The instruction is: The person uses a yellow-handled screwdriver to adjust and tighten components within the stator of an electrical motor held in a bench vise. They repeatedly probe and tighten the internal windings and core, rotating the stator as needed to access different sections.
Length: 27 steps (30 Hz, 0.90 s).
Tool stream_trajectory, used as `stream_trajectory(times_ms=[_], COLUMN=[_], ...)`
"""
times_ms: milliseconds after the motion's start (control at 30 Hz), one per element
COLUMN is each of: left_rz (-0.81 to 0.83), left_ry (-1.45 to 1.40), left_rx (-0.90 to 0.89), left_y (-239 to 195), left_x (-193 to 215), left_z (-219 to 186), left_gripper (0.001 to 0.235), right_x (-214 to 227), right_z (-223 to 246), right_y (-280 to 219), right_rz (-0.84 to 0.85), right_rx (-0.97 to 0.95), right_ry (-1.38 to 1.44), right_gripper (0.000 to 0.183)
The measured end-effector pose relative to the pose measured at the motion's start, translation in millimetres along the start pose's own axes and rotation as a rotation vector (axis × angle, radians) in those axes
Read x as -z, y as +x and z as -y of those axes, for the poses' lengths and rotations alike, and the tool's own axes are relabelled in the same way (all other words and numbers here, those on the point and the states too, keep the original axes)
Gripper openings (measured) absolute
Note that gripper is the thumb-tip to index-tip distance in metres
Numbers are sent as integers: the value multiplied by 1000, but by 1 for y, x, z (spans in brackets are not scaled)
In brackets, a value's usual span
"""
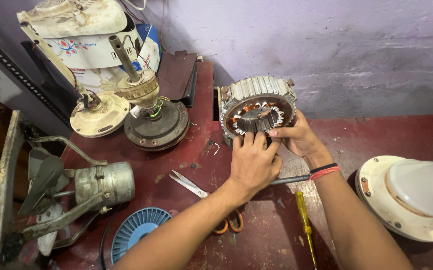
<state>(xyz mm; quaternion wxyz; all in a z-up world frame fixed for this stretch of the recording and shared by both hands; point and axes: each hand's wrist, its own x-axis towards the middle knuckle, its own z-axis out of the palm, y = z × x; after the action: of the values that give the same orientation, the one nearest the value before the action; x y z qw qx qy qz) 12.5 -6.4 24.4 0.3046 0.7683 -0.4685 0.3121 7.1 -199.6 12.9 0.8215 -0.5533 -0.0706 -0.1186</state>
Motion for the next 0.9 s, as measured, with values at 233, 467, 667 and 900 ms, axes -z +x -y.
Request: stream_trajectory(times_ms=[233, 467, 667, 900], left_rz=[-18, -175, -196, -195], left_ry=[-12, -188, -249, -172], left_rx=[-31, 16, 42, -25], left_y=[-3, -6, -5, 0], left_x=[-5, 4, 12, 12], left_z=[4, 4, 10, 15], left_gripper=[9, 19, 18, 28], right_x=[0, -1, -14, -36], right_z=[-2, 7, 2, -14], right_y=[-1, -5, -27, -63], right_rz=[38, 100, -214, -497], right_rx=[42, 15, 163, 96], right_ry=[6, 143, -94, -520], right_gripper=[54, 65, 74, 52])
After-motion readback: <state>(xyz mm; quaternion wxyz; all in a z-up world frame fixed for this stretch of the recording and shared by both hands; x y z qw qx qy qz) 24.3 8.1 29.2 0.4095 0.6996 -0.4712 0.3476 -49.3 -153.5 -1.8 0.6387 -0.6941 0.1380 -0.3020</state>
